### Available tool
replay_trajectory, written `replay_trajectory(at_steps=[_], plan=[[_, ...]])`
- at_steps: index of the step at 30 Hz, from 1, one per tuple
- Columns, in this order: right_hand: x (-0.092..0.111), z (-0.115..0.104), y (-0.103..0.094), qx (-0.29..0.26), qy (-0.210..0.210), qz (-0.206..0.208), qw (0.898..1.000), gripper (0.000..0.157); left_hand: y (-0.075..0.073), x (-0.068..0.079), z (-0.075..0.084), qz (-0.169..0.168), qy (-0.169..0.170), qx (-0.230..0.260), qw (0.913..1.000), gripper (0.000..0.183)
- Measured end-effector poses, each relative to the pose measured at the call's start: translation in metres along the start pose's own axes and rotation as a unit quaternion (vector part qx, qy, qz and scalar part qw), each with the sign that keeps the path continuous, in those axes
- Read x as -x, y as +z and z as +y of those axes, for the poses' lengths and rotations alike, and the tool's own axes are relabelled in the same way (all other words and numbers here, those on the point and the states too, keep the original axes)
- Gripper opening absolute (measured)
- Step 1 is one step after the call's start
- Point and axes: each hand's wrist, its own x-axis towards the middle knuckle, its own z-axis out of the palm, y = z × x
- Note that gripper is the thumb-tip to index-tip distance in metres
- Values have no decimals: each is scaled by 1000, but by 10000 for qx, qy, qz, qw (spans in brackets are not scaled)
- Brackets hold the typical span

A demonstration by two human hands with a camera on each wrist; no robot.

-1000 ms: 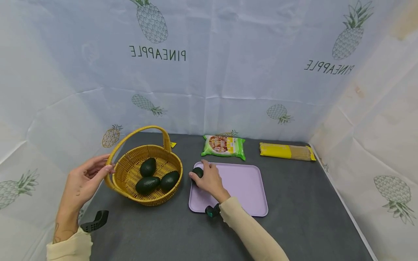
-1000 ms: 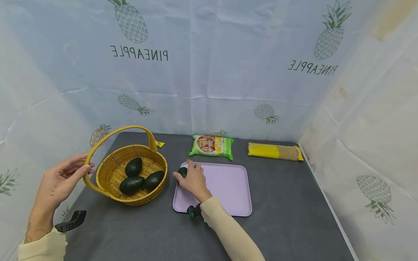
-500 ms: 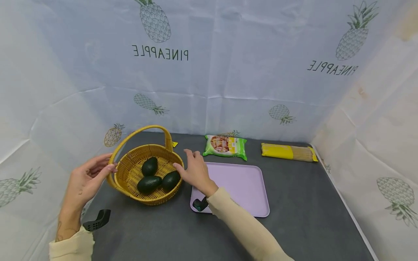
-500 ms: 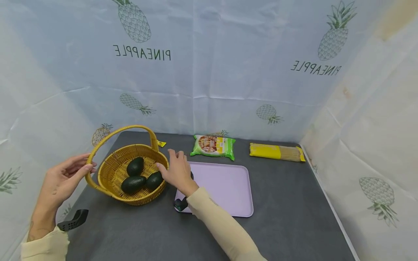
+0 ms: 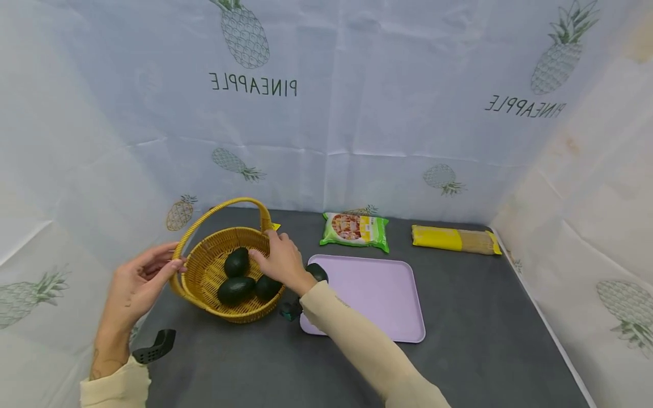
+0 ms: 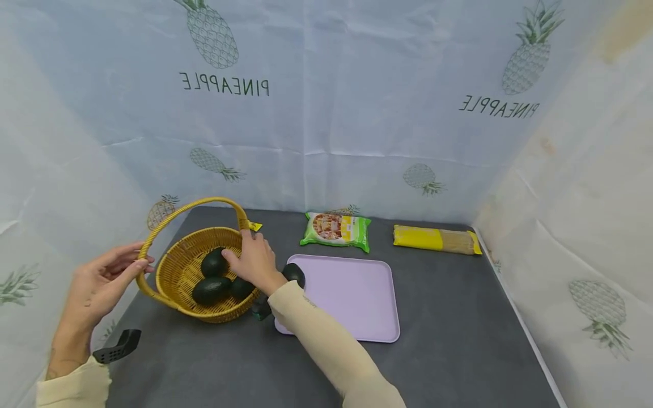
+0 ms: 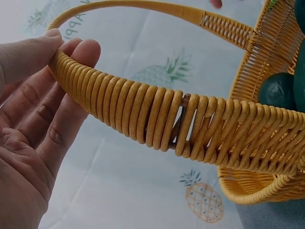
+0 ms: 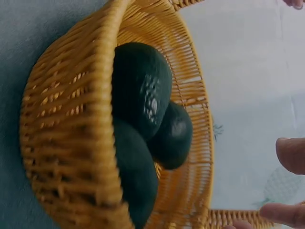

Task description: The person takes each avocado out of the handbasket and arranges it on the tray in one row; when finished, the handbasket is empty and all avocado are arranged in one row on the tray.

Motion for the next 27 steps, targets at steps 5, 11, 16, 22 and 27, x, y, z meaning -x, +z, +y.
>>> replay_trajectory(at_steps=[5, 11, 16, 22, 27], plan=[[-11, -5, 12, -108, 209, -228, 9995, 65, 1, 1, 0, -25, 44, 28, 10000, 39], [-21, -10, 20, -398, 577, -479, 9964, 65, 1, 2, -1, -90, 61, 44, 9999, 39], [-27, -11, 25, -431, 745, -598, 9945, 66, 2, 4, -2, -132, 90, 45, 9999, 40], [-32, -17, 34, -397, 576, -702, 9951, 61, 1, 6, -2, -130, 66, 8, 9999, 39], [-36, -25, 41, -479, 616, -785, 9939, 60, -3, 4, 0, -122, 64, -36, 9999, 37]])
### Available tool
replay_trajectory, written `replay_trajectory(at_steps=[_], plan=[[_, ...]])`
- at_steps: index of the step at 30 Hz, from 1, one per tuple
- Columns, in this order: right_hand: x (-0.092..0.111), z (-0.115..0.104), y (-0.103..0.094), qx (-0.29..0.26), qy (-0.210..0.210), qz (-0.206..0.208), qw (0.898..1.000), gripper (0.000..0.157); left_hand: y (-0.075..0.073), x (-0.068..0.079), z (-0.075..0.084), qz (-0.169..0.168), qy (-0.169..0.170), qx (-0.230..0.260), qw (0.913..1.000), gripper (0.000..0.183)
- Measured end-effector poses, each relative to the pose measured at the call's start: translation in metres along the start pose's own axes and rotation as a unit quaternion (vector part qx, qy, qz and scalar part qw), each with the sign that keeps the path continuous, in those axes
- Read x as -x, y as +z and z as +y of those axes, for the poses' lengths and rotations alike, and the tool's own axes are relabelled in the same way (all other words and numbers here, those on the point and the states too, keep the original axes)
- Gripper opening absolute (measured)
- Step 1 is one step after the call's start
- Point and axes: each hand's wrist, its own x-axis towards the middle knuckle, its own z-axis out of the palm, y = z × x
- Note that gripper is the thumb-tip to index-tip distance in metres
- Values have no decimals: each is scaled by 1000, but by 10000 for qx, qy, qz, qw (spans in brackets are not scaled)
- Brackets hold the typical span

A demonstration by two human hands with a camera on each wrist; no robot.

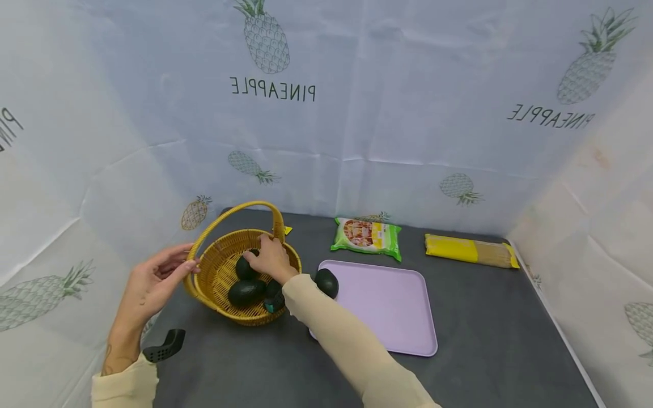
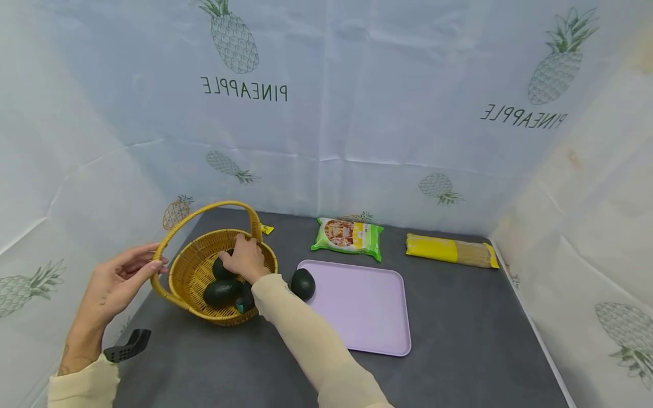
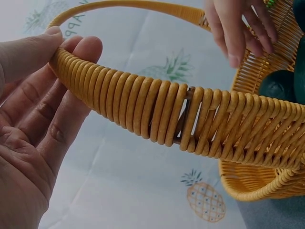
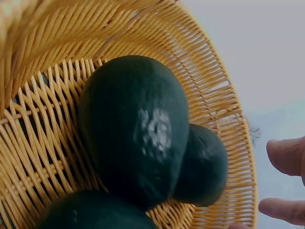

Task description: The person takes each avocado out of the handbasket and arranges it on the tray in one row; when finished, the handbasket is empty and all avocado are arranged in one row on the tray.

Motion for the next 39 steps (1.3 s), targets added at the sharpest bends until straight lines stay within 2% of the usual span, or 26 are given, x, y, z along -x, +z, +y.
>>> replay_trajectory(at_steps=[5, 13, 18, 24, 39], plan=[[0, -4, 8, 78, 73, -148, 9998, 57, -1, 0, 2, -20, -43, 19, 10000, 36], [-6, -4, 20, 494, -218, -493, 9973, 50, -2, 0, 1, -17, -34, 59, 10000, 36], [-8, -1, 26, 674, -243, -642, 9954, 49, -3, 2, 0, -31, 49, 151, 9999, 39], [-10, 0, 32, 711, -185, -682, 9950, 46, -3, 2, 0, -50, 76, 212, 9997, 40], [-15, 2, 30, 621, -433, -894, 9931, 47, -3, -2, 2, -86, -20, 42, 10000, 39]])
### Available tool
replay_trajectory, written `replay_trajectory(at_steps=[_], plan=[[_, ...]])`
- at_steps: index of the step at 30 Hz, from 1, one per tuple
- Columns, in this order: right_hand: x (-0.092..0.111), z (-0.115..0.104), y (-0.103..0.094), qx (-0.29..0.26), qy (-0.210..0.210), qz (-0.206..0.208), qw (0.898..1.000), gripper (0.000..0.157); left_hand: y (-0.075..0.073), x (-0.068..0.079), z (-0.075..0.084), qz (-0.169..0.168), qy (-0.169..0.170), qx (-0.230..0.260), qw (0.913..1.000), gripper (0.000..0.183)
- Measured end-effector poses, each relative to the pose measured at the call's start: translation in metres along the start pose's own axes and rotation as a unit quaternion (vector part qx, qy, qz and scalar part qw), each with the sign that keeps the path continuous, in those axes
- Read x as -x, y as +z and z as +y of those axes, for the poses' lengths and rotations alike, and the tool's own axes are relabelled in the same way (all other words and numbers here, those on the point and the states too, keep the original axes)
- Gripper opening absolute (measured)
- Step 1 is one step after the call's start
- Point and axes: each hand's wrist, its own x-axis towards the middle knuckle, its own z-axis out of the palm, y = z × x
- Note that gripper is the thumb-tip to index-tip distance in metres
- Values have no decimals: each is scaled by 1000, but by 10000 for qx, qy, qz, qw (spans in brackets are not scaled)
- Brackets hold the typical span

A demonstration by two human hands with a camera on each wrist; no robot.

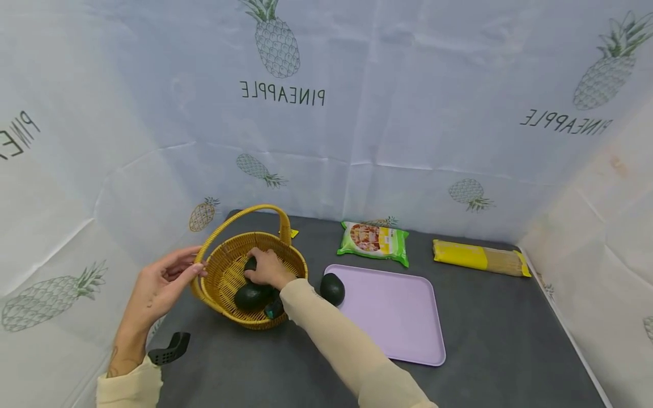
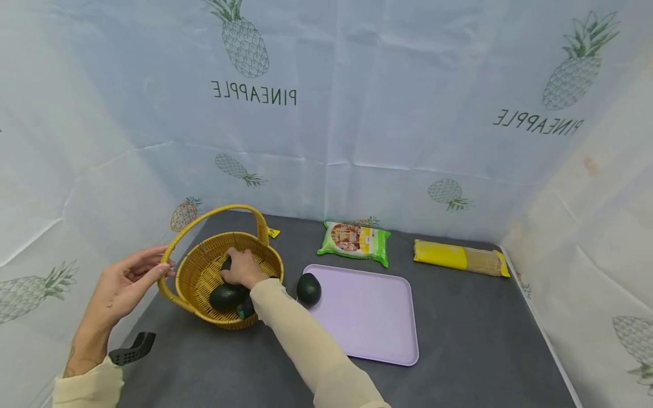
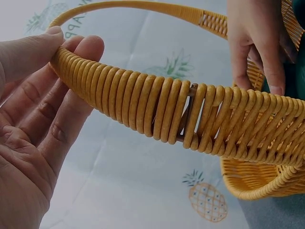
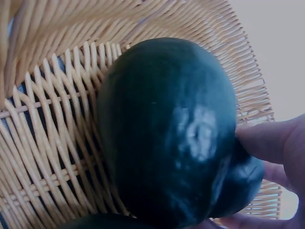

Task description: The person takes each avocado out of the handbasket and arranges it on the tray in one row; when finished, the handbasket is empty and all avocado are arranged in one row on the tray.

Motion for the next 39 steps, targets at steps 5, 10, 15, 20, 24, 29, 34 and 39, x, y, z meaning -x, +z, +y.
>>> replay_trajectory(at_steps=[5, 10, 15, 20, 24, 29, 34, 39], plan=[[-1, 0, -3, -43, -4, -202, 9998, 47, 0, -1, 0, -5, 30, 8, 10000, 39], [-2, 1, -2, 35, 37, -131, 9999, 44, 0, 0, 1, -6, 22, 62, 10000, 39], [-5, 3, 0, -24, 172, -79, 9998, 48, -1, 1, 1, -8, 9, 35, 10000, 39], [-8, 4, 0, -230, 345, -111, 9991, 62, -1, 0, 0, 13, -10, -41, 10000, 39], [-6, 5, 0, -323, 407, -125, 9986, 65, -1, 0, 0, 28, -14, -55, 10000, 37], [-3, 7, 1, -457, 349, -91, 9983, 63, 0, 1, -1, -3, 0, 36, 10000, 38], [0, 9, -1, -571, 253, -3, 9980, 63, 0, 2, -2, -11, -28, 43, 10000, 38], [1, 12, -7, -612, 176, 194, 9978, 63, -1, 2, -2, 26, 11, -19, 10000, 39]])
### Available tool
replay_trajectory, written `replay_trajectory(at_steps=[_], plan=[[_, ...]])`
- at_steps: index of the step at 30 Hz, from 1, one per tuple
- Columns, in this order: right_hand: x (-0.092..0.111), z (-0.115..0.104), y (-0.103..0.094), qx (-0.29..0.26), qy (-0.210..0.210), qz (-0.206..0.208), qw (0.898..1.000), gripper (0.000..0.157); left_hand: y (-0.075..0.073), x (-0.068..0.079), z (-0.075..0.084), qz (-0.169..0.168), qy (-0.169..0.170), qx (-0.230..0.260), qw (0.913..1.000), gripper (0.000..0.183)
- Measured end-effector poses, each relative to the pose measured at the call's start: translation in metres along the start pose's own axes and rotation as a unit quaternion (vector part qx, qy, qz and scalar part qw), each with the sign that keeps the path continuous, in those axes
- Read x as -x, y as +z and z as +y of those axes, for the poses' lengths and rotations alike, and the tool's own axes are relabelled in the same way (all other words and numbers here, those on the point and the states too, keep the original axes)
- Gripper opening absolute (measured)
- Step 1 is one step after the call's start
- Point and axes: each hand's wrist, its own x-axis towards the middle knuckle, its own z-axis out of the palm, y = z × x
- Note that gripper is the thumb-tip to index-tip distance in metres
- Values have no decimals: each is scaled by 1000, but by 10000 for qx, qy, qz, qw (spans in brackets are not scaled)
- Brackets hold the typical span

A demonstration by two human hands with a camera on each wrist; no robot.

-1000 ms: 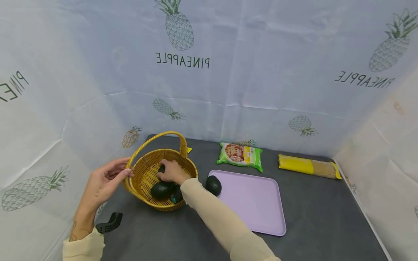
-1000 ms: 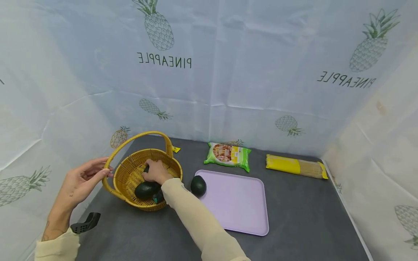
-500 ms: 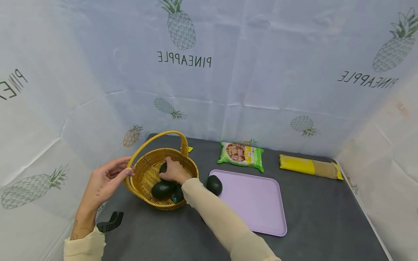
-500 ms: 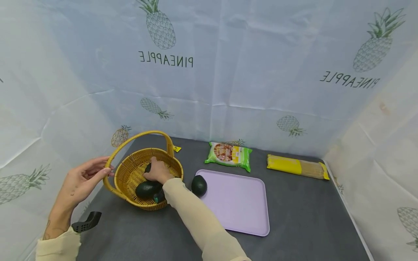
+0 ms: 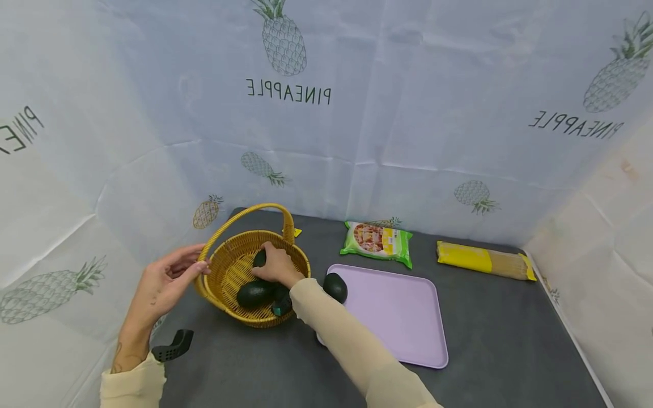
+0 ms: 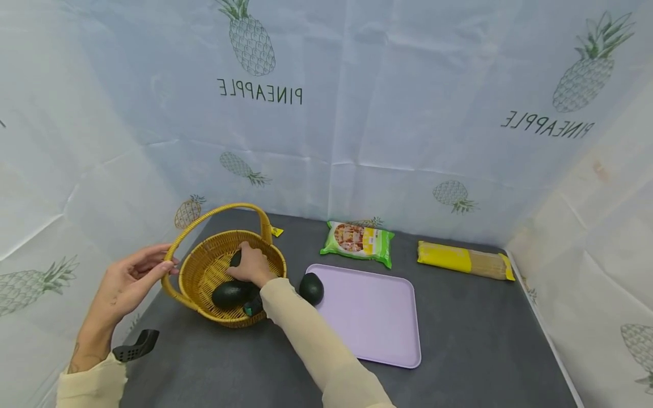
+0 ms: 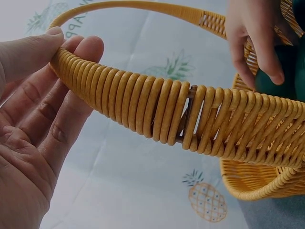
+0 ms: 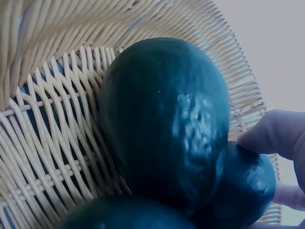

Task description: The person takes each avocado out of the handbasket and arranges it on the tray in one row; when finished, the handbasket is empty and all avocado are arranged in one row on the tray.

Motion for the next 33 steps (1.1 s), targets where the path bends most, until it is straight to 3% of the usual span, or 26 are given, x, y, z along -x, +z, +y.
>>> replay_trajectory(at_steps=[8, 19, 33], plan=[[6, 7, -9, -235, -254, 94, 9994, 61, 0, 1, 1, -33, 6, 175, 9998, 39], [24, -1, -31, -542, -709, 286, 9956, 63, 0, -1, 2, -20, 103, 248, 9996, 40], [49, 6, -63, -872, -867, 540, 9909, 63, 0, -1, 0, -25, 149, 293, 9995, 40]])
